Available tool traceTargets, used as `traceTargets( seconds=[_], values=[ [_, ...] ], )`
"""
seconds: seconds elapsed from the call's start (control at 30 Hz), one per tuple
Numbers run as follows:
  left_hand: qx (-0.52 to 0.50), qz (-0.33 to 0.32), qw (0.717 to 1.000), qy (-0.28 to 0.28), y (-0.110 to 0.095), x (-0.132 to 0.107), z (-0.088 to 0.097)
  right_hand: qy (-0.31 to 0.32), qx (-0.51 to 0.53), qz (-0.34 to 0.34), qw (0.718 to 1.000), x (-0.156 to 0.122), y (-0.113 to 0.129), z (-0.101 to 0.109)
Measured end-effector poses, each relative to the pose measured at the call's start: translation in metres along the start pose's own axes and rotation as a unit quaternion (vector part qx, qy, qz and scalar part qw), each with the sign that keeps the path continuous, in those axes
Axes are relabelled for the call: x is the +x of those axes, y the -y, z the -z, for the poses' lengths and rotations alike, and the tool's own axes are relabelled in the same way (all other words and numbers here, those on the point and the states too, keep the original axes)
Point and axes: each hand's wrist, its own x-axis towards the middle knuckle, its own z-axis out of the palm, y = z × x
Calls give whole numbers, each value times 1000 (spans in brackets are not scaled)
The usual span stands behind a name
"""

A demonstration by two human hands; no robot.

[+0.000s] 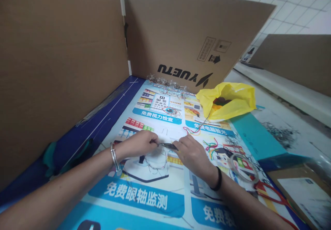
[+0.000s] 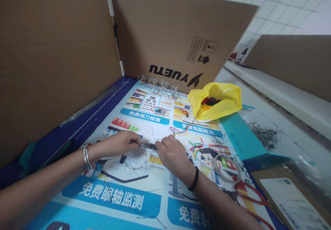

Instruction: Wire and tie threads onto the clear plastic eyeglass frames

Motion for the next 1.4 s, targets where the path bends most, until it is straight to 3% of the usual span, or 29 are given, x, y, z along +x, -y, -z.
traceTargets(
  seconds=[0.47, 0.73, 1.0, 1.17, 1.4],
  values=[
    [-4, 19, 1000, -10, -3, 1, 0, -6, -7, -6, 1000, 1, 4, -2],
    [2, 18, 1000, 23, -1, 1, 0, -9, 4, -14, 1000, 0, 2, -3],
    [17, 11, 1000, 19, -5, 1, 2, -26, 31, -13, 999, -1, 2, -6],
    [8, 9, 999, 38, -2, 1, 1, -29, -2, 7, 1000, -1, 2, -5],
    [43, -14, 999, 15, -2, 2, 0, -26, -3, 8, 1000, 1, 1, -4]
  ],
)
